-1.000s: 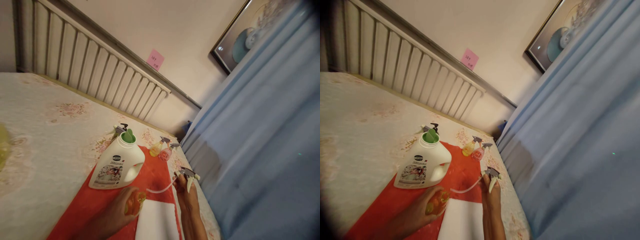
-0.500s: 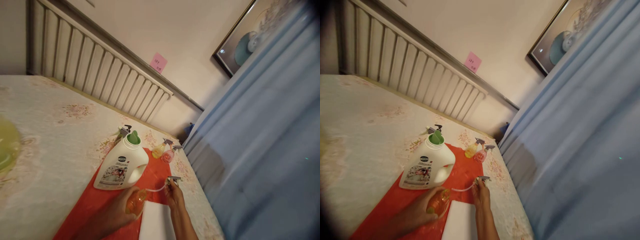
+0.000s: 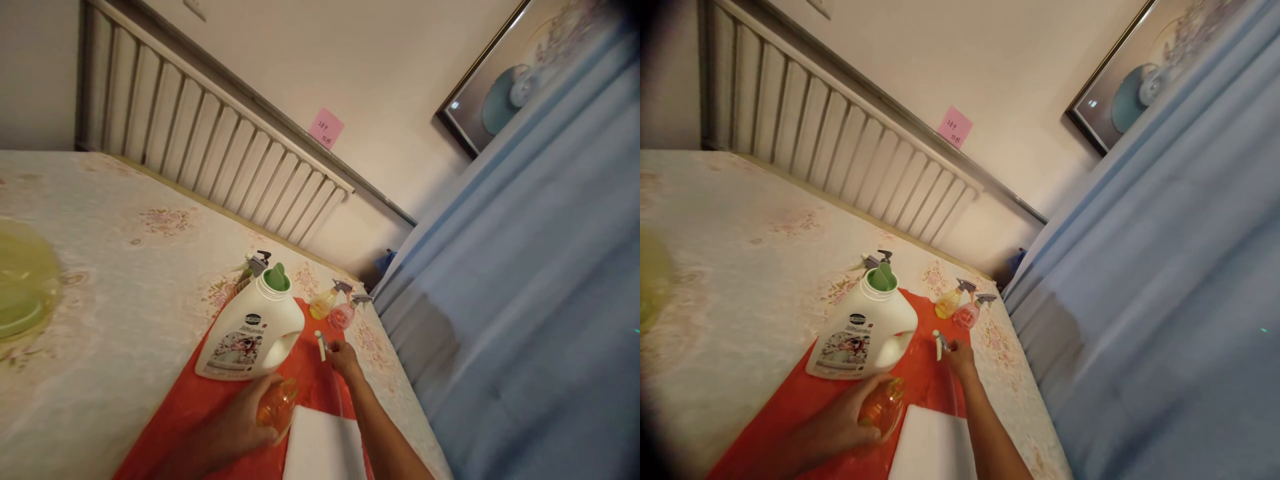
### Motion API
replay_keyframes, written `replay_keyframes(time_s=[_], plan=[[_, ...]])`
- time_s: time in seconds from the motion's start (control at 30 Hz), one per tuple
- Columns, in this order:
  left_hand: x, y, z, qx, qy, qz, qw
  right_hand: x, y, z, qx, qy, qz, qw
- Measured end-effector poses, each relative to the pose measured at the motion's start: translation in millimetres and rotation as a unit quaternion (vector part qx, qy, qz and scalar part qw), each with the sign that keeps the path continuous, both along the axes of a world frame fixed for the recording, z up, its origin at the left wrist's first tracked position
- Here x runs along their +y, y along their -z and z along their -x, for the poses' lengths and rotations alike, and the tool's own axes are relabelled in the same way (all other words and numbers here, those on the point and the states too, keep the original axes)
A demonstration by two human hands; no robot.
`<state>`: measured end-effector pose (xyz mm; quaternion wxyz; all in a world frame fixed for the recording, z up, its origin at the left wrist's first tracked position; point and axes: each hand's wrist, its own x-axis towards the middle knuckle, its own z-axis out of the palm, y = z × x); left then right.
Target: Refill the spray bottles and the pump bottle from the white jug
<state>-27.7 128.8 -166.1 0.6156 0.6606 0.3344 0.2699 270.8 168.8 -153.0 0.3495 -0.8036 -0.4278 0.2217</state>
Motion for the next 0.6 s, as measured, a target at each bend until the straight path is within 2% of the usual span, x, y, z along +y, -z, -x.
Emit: replay_keyframes(time_s=[0.13, 0.27, 0.43, 0.6], plan=[[0.0, -1.5, 0.1, 0.012, 0.008, 0.010, 1.000, 2.6, 6.7, 13.3, -0.062, -0.064, 0.062, 0.994], [1.1, -2.9, -0.1, 0.013, 0.009, 0.015, 1.000, -1.1, 6.9, 27.9, -0.065, -0.110, 0.051, 0.990], [-0.1, -6.9, 1.0, -0.005, 0.023, 0.041, 0.999, -2.0, -19.3, 50.0, 0.006, -0.167, -0.048, 0.985], [-1.3, -5.4, 1.4, -0.037, 0.024, 0.052, 0.998, 0.4, -44.3, 85.1, 0.133, -0.283, -0.094, 0.945]])
